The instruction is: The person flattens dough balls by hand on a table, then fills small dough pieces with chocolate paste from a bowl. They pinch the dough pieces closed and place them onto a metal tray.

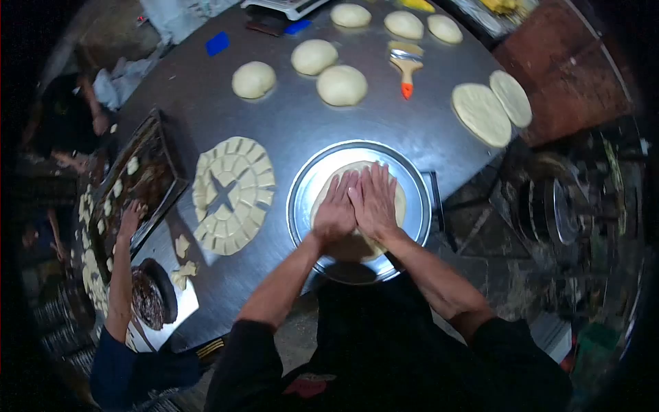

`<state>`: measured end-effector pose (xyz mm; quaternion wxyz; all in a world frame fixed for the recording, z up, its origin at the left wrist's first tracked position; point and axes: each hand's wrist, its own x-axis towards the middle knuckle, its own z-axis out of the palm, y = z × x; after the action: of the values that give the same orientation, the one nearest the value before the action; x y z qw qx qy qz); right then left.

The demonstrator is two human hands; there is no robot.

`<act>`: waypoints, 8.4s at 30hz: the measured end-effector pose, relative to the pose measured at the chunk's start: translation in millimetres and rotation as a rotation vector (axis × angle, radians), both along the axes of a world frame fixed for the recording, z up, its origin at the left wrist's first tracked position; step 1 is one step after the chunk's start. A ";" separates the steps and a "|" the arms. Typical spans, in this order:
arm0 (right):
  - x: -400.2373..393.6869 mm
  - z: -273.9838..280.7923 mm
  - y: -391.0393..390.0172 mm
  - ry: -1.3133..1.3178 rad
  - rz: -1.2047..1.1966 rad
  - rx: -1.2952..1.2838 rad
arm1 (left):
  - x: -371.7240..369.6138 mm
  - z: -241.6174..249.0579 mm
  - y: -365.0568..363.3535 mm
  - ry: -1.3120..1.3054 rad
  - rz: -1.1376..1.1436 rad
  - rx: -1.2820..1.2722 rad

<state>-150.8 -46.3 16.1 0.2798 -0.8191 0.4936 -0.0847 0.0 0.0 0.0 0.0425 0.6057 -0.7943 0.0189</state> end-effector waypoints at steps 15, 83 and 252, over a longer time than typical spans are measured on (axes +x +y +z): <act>-87.6 -22.8 -26.8 0.126 0.002 -0.390 | -36.6 6.0 -27.6 0.220 -0.123 0.166; -135.9 19.8 -96.8 -0.071 0.174 -0.015 | -78.4 13.0 -75.9 0.301 -0.056 0.059; -14.0 8.3 -73.1 0.240 0.331 -0.109 | 46.0 -2.1 -99.4 0.770 0.098 0.012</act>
<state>-164.8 -119.5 24.5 0.1844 -0.9071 0.3769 0.0338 46.0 -99.4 -2.1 0.3331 0.6061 -0.6903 -0.2127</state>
